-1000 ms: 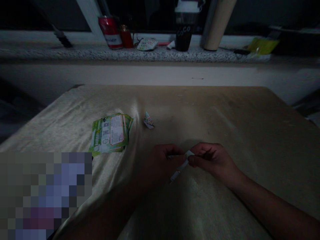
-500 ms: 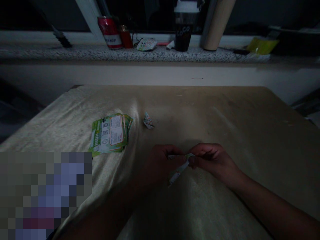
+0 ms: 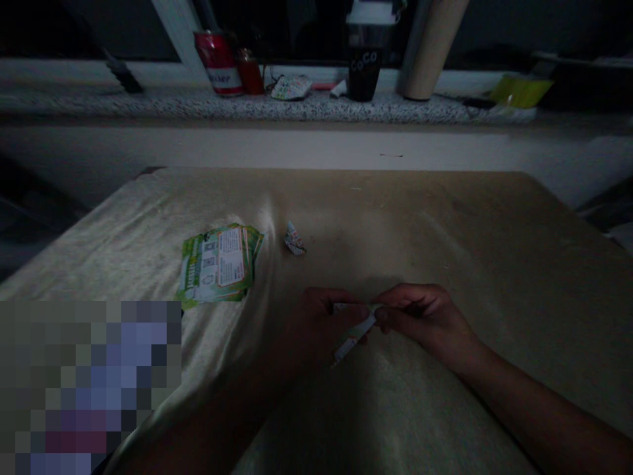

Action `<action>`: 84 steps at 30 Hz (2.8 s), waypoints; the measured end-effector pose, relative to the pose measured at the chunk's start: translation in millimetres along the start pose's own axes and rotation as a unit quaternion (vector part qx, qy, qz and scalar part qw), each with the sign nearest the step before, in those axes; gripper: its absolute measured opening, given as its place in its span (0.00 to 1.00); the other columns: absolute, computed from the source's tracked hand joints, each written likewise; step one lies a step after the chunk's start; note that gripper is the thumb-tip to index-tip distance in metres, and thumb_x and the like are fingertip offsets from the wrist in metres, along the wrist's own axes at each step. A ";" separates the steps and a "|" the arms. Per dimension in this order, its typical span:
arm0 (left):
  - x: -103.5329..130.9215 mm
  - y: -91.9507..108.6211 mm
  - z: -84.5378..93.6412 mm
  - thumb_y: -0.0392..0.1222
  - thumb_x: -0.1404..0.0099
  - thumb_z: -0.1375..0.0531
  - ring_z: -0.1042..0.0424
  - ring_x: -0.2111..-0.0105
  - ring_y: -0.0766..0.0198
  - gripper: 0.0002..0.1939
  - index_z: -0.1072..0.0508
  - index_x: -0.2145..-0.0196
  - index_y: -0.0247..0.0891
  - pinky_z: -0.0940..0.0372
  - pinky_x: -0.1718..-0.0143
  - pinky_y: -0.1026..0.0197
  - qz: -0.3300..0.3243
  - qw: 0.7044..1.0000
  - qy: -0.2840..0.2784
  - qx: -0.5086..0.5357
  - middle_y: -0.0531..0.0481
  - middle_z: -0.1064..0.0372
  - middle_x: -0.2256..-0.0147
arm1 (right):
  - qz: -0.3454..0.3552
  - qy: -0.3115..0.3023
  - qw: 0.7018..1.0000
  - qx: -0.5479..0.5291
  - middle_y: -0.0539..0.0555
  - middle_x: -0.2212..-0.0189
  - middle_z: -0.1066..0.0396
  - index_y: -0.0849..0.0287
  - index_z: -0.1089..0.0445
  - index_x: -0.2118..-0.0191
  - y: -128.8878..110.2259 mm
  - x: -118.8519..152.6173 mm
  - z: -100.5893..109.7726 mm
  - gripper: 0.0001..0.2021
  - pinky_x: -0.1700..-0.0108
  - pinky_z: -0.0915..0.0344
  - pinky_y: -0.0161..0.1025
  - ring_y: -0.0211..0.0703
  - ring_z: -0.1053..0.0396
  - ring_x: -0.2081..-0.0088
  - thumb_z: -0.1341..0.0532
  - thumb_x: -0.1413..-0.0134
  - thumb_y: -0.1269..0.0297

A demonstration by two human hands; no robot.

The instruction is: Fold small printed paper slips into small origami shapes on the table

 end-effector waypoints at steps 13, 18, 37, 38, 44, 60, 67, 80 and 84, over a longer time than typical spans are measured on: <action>-0.6 -11.1 -4.0 0.47 0.45 0.33 0.30 0.81 0.67 0.11 0.20 0.73 0.36 0.42 0.80 0.67 0.052 0.990 -0.033 0.125 0.51 0.26 0.80 | 0.165 -0.052 0.970 0.172 0.53 0.71 0.20 0.58 0.21 0.59 -32.4 9.1 -10.2 0.07 0.68 0.30 0.34 0.39 0.23 0.70 0.35 0.43 0.71; 2.3 -5.9 -7.4 0.43 0.46 0.35 0.32 0.83 0.69 0.09 0.21 0.77 0.34 0.42 0.79 0.67 0.065 0.987 -0.051 0.139 0.51 0.29 0.83 | 0.264 -0.042 0.932 0.247 0.54 0.71 0.23 0.59 0.23 0.56 -45.7 17.3 -14.4 0.12 0.71 0.31 0.36 0.40 0.26 0.73 0.35 0.46 0.74; 7.3 -12.3 -20.2 0.40 0.49 0.34 0.30 0.82 0.66 0.07 0.23 0.78 0.32 0.34 0.79 0.64 0.113 0.964 -0.126 0.203 0.51 0.29 0.81 | 0.402 -0.103 0.856 0.307 0.58 0.69 0.22 0.62 0.27 0.52 -60.2 32.8 -30.5 0.14 0.65 0.28 0.43 0.44 0.26 0.68 0.36 0.44 0.78; 8.1 -12.3 -21.1 0.40 0.49 0.34 0.30 0.82 0.66 0.08 0.23 0.78 0.32 0.34 0.79 0.64 0.117 0.963 -0.130 0.204 0.51 0.29 0.82 | 0.408 -0.104 0.853 0.308 0.57 0.69 0.22 0.61 0.27 0.50 -60.8 34.2 -30.4 0.16 0.65 0.28 0.43 0.44 0.26 0.68 0.36 0.44 0.78; 13.3 -17.3 -27.7 0.41 0.50 0.33 0.31 0.82 0.66 0.08 0.24 0.78 0.32 0.34 0.78 0.63 0.145 0.953 -0.173 0.200 0.51 0.29 0.81 | 0.427 -0.110 0.836 0.328 0.55 0.70 0.22 0.58 0.30 0.46 -65.9 43.4 -32.6 0.21 0.66 0.28 0.42 0.45 0.25 0.69 0.36 0.44 0.78; 54.5 77.6 -12.5 0.37 0.37 0.36 0.28 0.62 0.59 0.04 0.24 0.63 0.37 0.35 0.56 0.55 -0.420 0.793 0.055 -0.438 0.48 0.25 0.64 | 0.321 -0.070 0.868 0.371 0.55 0.72 0.22 0.60 0.25 0.59 -58.5 28.9 -24.8 0.06 0.72 0.33 0.38 0.41 0.27 0.73 0.39 0.39 0.73; 62.3 72.3 -30.9 0.32 0.33 0.41 0.30 0.68 0.60 0.05 0.24 0.64 0.34 0.36 0.63 0.55 -0.476 0.711 0.067 -0.513 0.47 0.26 0.68 | 0.237 -0.056 0.892 0.380 0.52 0.77 0.25 0.58 0.25 0.67 -44.1 22.5 -21.9 0.06 0.75 0.36 0.35 0.38 0.29 0.76 0.39 0.39 0.70; 45.9 68.3 -26.3 0.34 0.32 0.46 0.35 0.67 0.61 0.04 0.32 0.65 0.35 0.39 0.65 0.59 -0.412 0.788 0.050 -0.455 0.48 0.33 0.68 | 0.217 -0.015 0.928 0.303 0.50 0.75 0.24 0.59 0.26 0.67 -47.9 19.1 -12.6 0.02 0.71 0.32 0.33 0.36 0.27 0.75 0.33 0.43 0.68; 46.2 67.0 -21.9 0.34 0.32 0.46 0.36 0.67 0.64 0.03 0.34 0.66 0.36 0.41 0.67 0.61 -0.406 0.827 0.034 -0.387 0.50 0.35 0.68 | 0.290 -0.061 0.900 0.321 0.53 0.74 0.26 0.61 0.26 0.64 -59.7 25.4 -21.4 0.00 0.71 0.34 0.35 0.38 0.29 0.73 0.35 0.42 0.71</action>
Point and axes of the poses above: each hand's wrist, its own x-axis away from the middle knuckle, its own z-axis out of the back of the hand, y = z × x, the point moved 9 cm from there along -x, towards the middle knuckle
